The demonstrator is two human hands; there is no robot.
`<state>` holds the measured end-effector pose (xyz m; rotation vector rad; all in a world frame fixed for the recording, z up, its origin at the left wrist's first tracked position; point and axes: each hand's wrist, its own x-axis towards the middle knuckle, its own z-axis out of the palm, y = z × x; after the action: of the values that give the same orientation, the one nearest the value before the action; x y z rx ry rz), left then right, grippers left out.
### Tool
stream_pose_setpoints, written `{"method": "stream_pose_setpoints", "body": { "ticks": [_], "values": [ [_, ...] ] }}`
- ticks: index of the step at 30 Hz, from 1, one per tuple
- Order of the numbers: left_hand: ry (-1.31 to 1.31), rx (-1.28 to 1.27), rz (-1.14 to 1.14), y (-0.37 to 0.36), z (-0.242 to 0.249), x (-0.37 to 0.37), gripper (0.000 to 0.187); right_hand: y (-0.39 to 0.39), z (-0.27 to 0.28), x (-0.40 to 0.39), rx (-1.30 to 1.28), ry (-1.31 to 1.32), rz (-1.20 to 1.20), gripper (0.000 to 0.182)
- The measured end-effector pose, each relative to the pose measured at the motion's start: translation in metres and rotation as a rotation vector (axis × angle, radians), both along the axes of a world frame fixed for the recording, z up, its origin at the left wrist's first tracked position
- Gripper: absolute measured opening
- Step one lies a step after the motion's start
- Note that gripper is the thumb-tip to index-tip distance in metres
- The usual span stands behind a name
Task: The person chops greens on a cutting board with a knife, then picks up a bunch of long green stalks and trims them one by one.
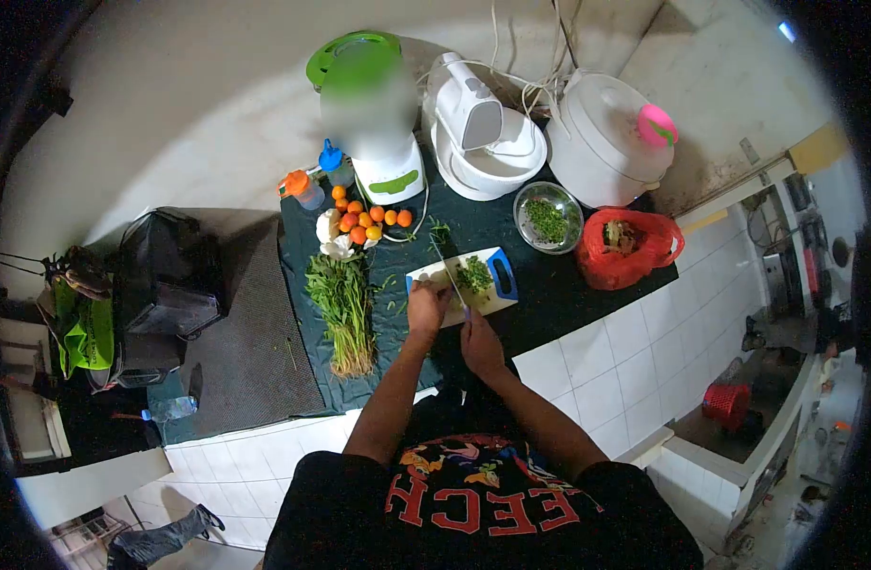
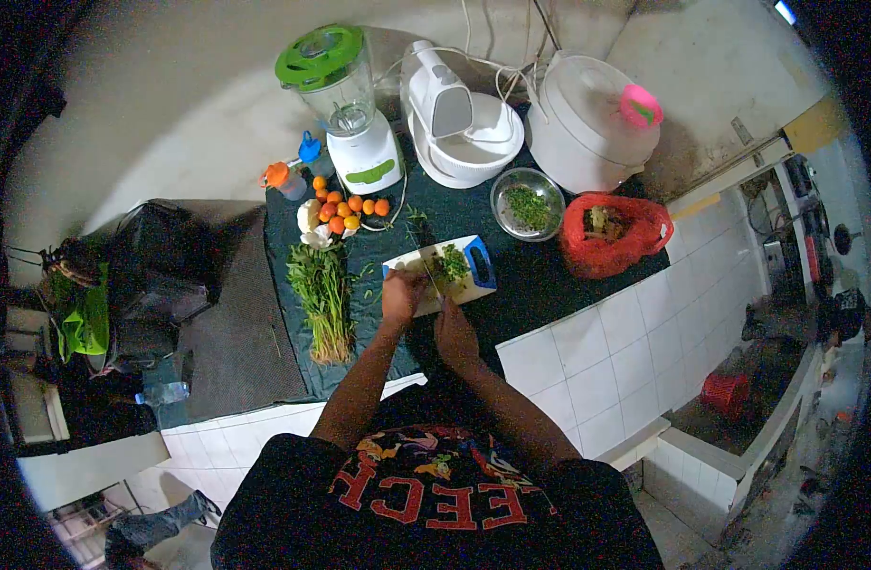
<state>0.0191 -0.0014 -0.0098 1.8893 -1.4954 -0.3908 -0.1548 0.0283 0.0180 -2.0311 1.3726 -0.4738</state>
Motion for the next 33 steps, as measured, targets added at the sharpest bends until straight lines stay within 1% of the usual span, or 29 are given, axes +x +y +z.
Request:
{"method": "stream_pose_setpoints", "body": {
  "ticks": [2,5,6,9,11,14,15,17,18,20,23,24,26,27,29,30,32,33],
  "values": [
    [0.016,-0.026,-0.062,-0.003,-0.020,0.006,0.014,-0.003,0.003,0.001,0.003,-0.033,-0.001,0.043],
    [-0.006,-0.032,-0.004,-0.001,-0.007,0.001,0.013,0.005,0.021,-0.005,0.065,-0.026,0.012,0.043],
    [-0.003,-0.034,-0.002,-0.002,-0.006,0.001,0.013,0.009,0.015,-0.007,0.064,-0.023,0.013,0.043],
    [-0.045,-0.049,-0.033,0.001,-0.004,0.001,0.012,0.017,0.004,-0.010,0.022,-0.065,0.012,0.042],
    [-0.073,-0.067,-0.049,0.004,0.001,0.001,0.015,0.018,0.006,-0.006,0.014,0.013,0.001,0.040],
    [-0.147,-0.113,-0.109,0.010,0.000,0.001,0.019,0.004,0.011,0.007,0.048,0.044,-0.015,0.041],
    [-0.147,-0.115,-0.112,0.012,0.004,0.001,0.019,0.001,0.008,0.008,0.046,0.043,-0.018,0.041],
    [-0.251,-0.136,-0.141,0.016,0.010,0.002,0.019,-0.004,0.002,0.009,0.041,-0.006,-0.012,0.042],
    [-0.251,-0.135,-0.140,0.016,0.011,0.001,0.019,-0.003,0.002,0.007,0.041,-0.005,-0.010,0.042],
    [-0.175,-0.091,-0.117,0.016,0.013,0.002,0.015,0.004,0.002,0.000,-0.176,-0.025,0.049,0.045],
    [-0.239,-0.031,-0.127,0.014,0.007,0.004,0.015,0.016,-0.002,-0.007,-0.193,-0.001,0.065,0.044],
    [-0.237,-0.026,-0.121,0.013,0.005,0.005,0.015,0.017,0.000,-0.007,-0.189,0.000,0.072,0.044],
    [-0.277,-0.044,-0.157,0.010,0.001,0.008,0.014,0.020,0.004,-0.003,-0.043,-0.032,0.012,0.044],
    [-0.277,-0.040,-0.159,0.009,-0.001,0.009,0.014,0.017,0.002,0.000,-0.038,-0.032,0.010,0.044],
    [-0.271,-0.028,-0.122,0.005,-0.004,0.008,0.015,0.006,-0.002,0.007,0.062,-0.007,-0.037,0.043],
    [-0.272,-0.029,-0.128,0.004,0.004,0.007,0.015,0.001,-0.006,0.009,0.062,-0.008,-0.042,0.043],
    [-0.266,-0.056,-0.050,0.004,0.019,0.002,0.016,-0.005,-0.011,0.010,0.001,-0.023,-0.008,0.041],
    [-0.267,-0.059,-0.052,0.004,0.016,0.001,0.016,-0.005,-0.006,0.009,-0.002,-0.025,-0.010,0.041]
  ]
}}
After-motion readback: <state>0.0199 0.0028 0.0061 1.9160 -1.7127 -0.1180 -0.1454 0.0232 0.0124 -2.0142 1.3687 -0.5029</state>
